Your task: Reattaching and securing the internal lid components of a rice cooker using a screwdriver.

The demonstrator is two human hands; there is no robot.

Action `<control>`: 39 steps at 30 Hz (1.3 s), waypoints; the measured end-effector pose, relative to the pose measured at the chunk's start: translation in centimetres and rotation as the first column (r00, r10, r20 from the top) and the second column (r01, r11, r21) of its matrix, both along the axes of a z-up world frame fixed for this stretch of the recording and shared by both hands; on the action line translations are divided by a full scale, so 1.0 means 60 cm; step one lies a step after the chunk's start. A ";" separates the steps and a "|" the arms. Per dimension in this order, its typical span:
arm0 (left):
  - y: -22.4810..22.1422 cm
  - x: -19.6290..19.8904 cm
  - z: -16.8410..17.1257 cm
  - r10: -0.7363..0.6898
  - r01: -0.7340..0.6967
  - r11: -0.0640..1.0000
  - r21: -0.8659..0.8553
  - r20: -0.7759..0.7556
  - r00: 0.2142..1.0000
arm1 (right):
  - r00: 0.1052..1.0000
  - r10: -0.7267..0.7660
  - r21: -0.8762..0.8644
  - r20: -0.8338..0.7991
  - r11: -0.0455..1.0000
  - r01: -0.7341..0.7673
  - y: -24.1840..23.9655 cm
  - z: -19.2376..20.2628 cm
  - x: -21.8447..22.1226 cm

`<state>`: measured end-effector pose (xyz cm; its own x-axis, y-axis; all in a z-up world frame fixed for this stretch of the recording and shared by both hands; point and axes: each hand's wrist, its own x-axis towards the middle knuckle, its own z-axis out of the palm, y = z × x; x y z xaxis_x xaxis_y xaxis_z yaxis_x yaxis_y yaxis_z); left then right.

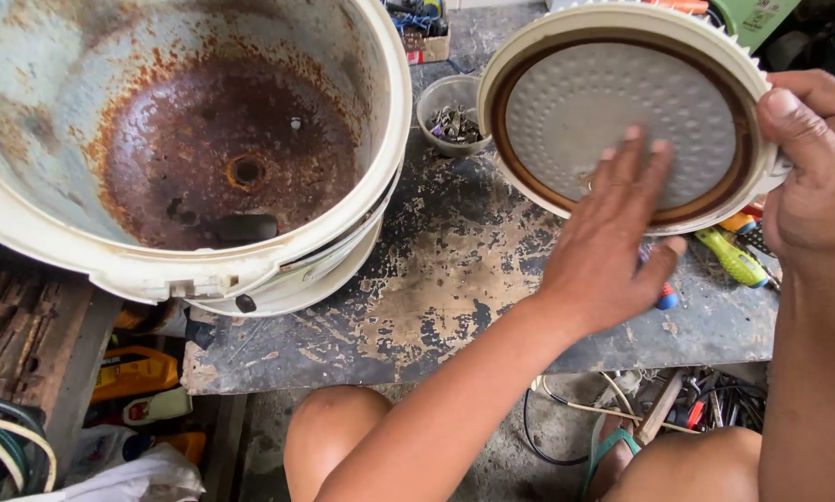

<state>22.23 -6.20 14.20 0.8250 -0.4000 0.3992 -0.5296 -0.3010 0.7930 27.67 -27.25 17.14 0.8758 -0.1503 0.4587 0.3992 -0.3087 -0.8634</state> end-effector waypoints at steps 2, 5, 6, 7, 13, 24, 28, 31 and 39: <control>-0.016 -0.005 -0.010 -0.045 0.046 0.999 -0.001 0.049 0.998 | 1.000 -0.017 0.022 0.001 1.000 0.017 0.003 -0.003 0.008; -0.038 -0.024 -0.023 -0.138 0.138 0.989 -0.045 0.008 0.990 | 1.000 -0.007 0.098 -0.011 0.995 0.008 0.018 0.001 0.011; -0.044 -0.034 -0.027 -0.191 0.190 0.981 -0.036 -0.033 0.981 | 1.000 -0.013 0.082 -0.010 0.997 0.013 0.021 0.002 0.010; -0.051 -0.044 -0.031 -0.243 0.241 0.970 -0.030 -0.074 0.967 | 1.000 -0.018 0.067 -0.008 0.998 0.019 0.023 0.002 0.009; -0.028 -0.072 0.006 -0.117 0.136 0.991 0.006 -0.471 0.874 | 0.999 -0.042 0.044 0.035 0.998 0.040 0.029 -0.005 -0.013; -0.052 -0.085 -0.008 -0.016 -0.012 0.994 -0.107 -0.252 0.967 | 0.999 -0.024 0.043 0.026 0.999 0.023 0.060 0.016 -0.044; -0.056 -0.073 -0.037 -0.032 0.027 0.999 -0.031 -0.154 0.987 | 0.999 -0.035 0.089 0.016 0.995 0.034 0.050 0.011 -0.039; -0.035 -0.054 -0.037 0.016 0.010 0.992 0.124 -0.212 0.977 | 0.999 -0.043 0.134 0.001 0.990 0.042 0.042 0.010 -0.036; -0.043 -0.016 -0.102 0.308 -0.264 0.917 0.300 -0.110 0.945 | 0.998 -0.067 0.136 0.019 0.989 0.064 0.020 -0.002 -0.028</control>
